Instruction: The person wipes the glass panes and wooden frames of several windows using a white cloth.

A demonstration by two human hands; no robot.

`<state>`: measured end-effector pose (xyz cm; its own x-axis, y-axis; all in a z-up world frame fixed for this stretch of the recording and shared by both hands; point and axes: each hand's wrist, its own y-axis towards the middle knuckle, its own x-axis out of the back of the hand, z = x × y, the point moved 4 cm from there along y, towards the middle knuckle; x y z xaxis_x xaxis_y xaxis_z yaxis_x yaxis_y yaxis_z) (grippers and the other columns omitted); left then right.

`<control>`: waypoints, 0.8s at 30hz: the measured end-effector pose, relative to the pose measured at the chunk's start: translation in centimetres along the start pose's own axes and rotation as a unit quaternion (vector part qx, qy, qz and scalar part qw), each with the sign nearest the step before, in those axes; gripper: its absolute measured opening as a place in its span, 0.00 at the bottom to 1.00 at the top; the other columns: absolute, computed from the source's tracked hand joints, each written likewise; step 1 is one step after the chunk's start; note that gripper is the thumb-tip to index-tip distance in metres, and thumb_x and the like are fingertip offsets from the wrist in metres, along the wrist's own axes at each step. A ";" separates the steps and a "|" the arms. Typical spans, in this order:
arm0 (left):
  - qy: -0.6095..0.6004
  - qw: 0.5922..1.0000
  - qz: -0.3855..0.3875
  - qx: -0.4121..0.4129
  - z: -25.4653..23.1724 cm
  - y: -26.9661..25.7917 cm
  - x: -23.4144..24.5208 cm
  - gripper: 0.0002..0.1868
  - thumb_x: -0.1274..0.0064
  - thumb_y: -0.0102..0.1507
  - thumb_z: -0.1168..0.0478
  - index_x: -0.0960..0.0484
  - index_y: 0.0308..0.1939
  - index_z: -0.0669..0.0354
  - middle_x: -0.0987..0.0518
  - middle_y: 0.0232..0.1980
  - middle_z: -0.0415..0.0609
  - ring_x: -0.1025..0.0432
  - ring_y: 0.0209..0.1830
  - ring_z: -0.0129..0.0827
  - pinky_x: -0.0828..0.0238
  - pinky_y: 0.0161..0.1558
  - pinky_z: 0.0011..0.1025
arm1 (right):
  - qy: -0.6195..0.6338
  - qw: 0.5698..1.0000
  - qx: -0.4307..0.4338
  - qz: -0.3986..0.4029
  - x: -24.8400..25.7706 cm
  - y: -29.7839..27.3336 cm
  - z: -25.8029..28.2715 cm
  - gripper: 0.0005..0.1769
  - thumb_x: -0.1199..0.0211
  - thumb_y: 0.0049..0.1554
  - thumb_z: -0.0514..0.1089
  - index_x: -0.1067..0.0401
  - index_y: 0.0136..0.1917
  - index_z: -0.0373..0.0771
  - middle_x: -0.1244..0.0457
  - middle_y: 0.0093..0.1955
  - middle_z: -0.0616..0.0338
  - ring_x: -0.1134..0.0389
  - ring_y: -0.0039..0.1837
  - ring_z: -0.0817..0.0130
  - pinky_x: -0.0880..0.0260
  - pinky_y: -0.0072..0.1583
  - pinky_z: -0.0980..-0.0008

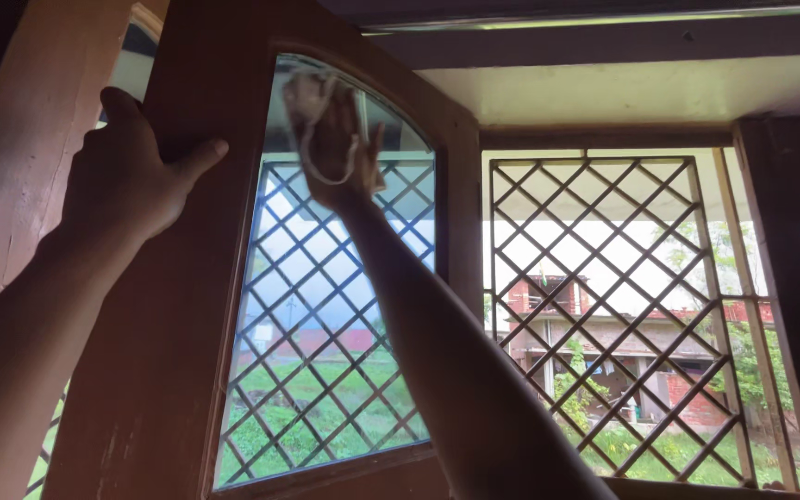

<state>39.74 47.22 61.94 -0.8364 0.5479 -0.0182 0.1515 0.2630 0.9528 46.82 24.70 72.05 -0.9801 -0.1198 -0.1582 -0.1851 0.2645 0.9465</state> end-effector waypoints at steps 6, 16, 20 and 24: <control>-0.011 1.000 0.001 0.002 2.5 1.3 -2.1 0.62 0.46 0.67 0.34 0.63 0.82 0.79 0.23 0.61 0.77 0.21 0.53 0.59 0.21 0.53 0.48 | 0.021 0.994 -0.104 0.034 2.1 -4.6 -5.7 0.34 0.57 0.68 0.59 0.55 0.82 0.48 0.57 0.83 0.49 0.59 0.83 0.53 0.59 0.77 0.35; 0.021 0.994 -0.072 -0.086 3.7 2.0 -3.3 0.38 0.43 0.74 0.35 0.23 0.62 0.73 0.17 0.51 0.70 0.20 0.50 0.55 0.23 0.47 0.48 | 0.192 0.942 -0.268 0.062 7.5 -22.7 -6.2 0.34 0.55 0.66 0.56 0.50 0.82 0.47 0.47 0.77 0.44 0.47 0.78 0.48 0.46 0.74 0.40; -0.041 0.967 -0.170 -0.184 4.1 2.7 -4.8 0.34 0.42 0.74 0.38 0.24 0.63 0.68 0.18 0.40 0.60 0.21 0.33 0.47 0.25 0.27 0.42 | 0.360 0.865 -0.329 0.114 11.3 -28.8 1.9 0.34 0.54 0.65 0.55 0.48 0.81 0.46 0.43 0.75 0.42 0.43 0.76 0.47 0.41 0.73 0.42; -0.132 0.991 0.010 0.017 6.5 4.4 -7.8 0.39 0.52 0.70 0.31 0.29 0.67 0.62 0.28 0.22 0.51 0.32 0.18 0.37 0.35 0.22 0.39 | 0.382 0.893 -0.204 0.125 12.2 -28.0 10.2 0.31 0.54 0.66 0.54 0.49 0.78 0.42 0.45 0.75 0.42 0.44 0.74 0.44 0.43 0.72 0.42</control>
<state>50.38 49.21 64.36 -0.6668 0.7406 -0.0825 0.1881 0.2744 0.9430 39.36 25.60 40.73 -0.6237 -0.7646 0.1623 0.2266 0.0219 0.9738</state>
